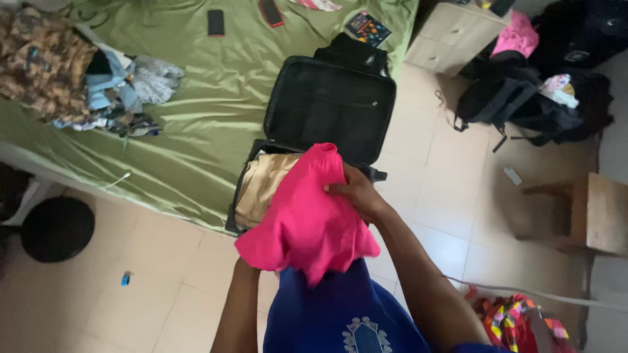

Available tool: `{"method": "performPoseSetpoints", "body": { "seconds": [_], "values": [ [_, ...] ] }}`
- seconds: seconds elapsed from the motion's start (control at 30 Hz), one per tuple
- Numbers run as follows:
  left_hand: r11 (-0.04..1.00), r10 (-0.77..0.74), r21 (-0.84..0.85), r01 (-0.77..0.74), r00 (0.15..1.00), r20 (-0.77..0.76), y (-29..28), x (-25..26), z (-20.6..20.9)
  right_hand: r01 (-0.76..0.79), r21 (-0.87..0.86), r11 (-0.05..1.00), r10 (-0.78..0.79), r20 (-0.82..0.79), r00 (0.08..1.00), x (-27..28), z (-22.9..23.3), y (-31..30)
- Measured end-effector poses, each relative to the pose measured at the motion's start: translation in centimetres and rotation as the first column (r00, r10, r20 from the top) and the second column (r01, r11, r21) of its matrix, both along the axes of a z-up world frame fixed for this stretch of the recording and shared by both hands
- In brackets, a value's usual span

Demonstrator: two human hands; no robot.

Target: The person packs a suitcase by unfolding and flattening a white t-shirt, placing tan trousers on top, and then folding a pink garment into the suitcase. They finish by placing a pair of black socks or underwear into the open compartment.

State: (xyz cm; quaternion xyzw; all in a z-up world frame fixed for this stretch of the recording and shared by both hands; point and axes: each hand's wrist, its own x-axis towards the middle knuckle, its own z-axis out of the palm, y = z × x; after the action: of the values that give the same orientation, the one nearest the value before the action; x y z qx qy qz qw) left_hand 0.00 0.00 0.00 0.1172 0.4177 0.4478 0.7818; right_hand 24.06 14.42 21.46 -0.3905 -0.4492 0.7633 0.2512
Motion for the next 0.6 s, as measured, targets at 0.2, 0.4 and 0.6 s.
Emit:
{"method": "performPoseSetpoints", "body": {
  "seconds": [0.2,0.4,0.6],
  "values": [
    [0.998,0.063,-0.006,-0.063,0.998,0.009,4.6,4.4,0.1,0.167,0.235,0.958,-0.236,0.306,0.922,2.9,-1.5,0.4],
    [0.952,0.301,-0.012,-0.305,0.945,-0.129,6.1,6.7,-0.2,0.381,0.415,0.826,-0.512,0.268,0.816,4.9,-5.4,-2.1],
    [0.931,0.362,0.006,-0.364,0.923,-0.128,6.1,7.0,0.0,0.269,0.475,0.838,-0.422,0.250,0.871,5.6,-5.1,-3.7]
  ]
}}
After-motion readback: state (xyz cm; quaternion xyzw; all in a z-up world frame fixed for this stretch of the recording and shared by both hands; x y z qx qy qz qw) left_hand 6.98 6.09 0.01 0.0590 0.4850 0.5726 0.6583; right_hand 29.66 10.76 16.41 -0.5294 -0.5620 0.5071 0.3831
